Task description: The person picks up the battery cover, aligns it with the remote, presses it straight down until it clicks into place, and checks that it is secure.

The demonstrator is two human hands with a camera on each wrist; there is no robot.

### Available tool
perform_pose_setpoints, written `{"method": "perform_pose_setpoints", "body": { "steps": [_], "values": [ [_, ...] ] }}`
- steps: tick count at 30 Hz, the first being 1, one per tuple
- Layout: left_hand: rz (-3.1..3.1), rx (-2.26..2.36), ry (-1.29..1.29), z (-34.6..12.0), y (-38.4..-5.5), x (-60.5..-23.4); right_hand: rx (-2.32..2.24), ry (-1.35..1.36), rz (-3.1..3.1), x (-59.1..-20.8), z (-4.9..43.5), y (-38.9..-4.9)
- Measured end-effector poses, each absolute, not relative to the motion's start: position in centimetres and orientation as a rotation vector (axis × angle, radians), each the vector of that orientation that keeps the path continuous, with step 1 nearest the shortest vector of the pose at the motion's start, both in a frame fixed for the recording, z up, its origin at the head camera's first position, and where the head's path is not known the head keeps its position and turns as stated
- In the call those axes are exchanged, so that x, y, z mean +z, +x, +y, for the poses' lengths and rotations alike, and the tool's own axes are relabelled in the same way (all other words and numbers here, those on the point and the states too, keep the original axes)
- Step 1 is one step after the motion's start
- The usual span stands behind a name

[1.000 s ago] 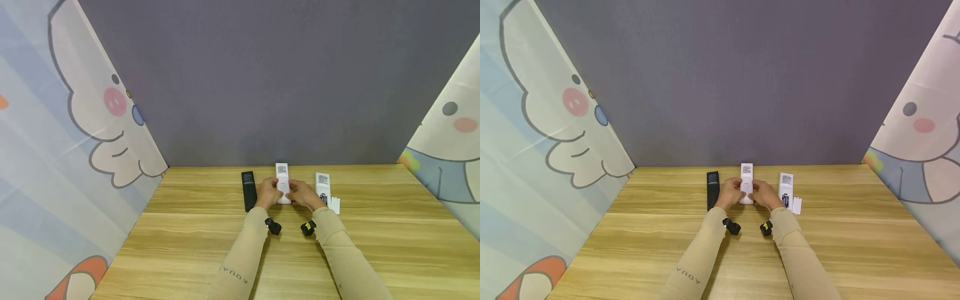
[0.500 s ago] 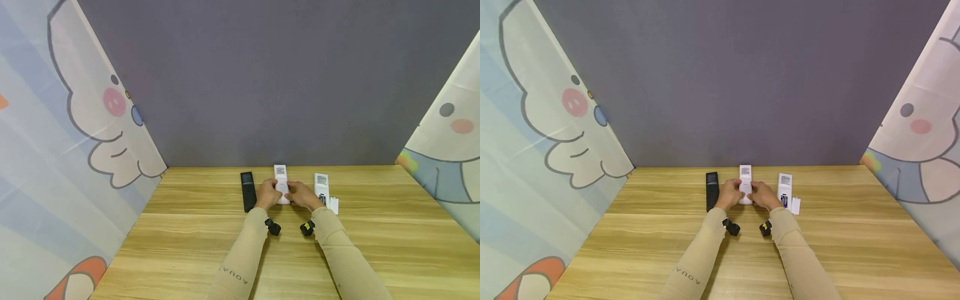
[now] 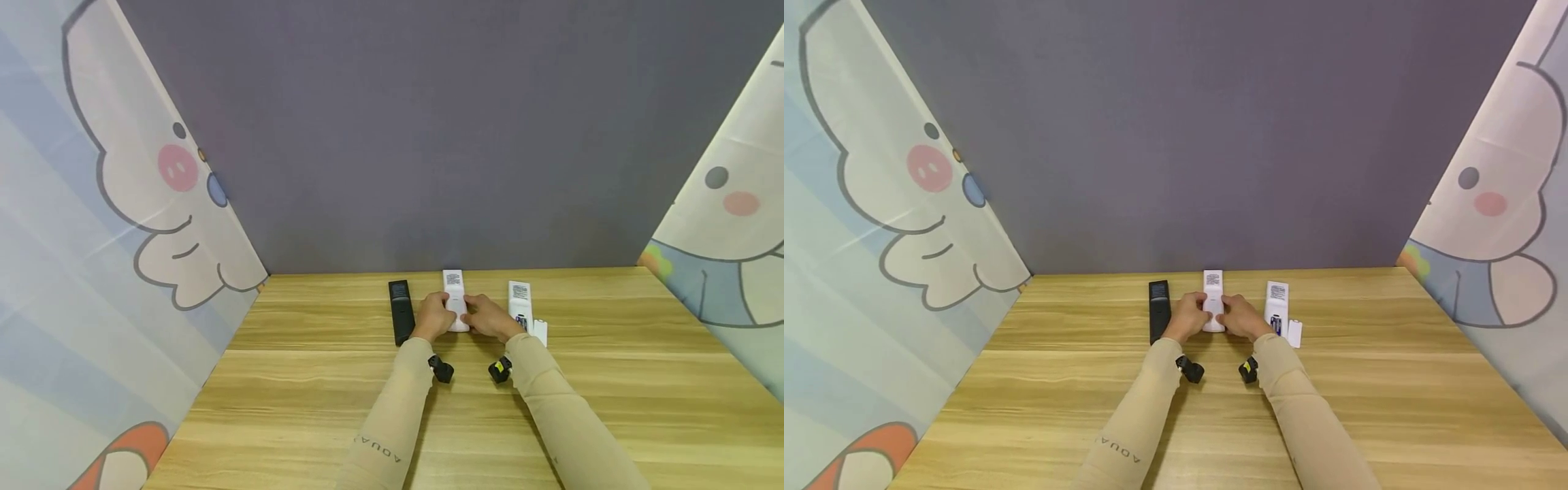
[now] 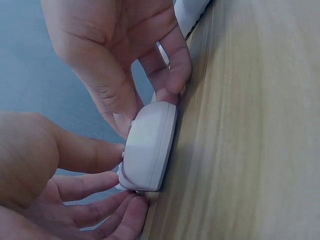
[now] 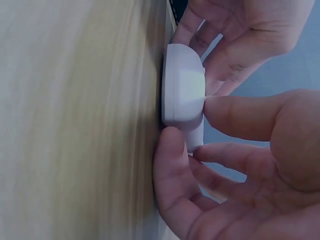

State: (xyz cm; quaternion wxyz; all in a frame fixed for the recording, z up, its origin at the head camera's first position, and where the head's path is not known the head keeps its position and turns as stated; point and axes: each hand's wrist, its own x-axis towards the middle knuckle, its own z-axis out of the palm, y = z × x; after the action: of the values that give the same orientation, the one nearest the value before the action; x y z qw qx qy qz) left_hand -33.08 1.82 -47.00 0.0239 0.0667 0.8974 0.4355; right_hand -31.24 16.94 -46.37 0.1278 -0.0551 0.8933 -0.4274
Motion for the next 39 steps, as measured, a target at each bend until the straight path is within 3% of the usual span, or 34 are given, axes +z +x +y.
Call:
{"method": "perform_pose_setpoints", "body": {
  "steps": [19,30,39],
  "values": [
    [2.822,1.297,0.228,1.6,-33.0,-46.5,-1.368,-0.174,2.590,-45.9,17.1,-30.0],
    [2.917,1.406,0.175,2.6,-32.5,-45.9,-1.457,-0.337,2.690,-42.4,21.7,-28.1],
    [2.914,1.567,0.256,3.1,-32.3,-45.4,-1.312,-0.246,2.869,-40.6,26.0,-27.8]
  ]
}}
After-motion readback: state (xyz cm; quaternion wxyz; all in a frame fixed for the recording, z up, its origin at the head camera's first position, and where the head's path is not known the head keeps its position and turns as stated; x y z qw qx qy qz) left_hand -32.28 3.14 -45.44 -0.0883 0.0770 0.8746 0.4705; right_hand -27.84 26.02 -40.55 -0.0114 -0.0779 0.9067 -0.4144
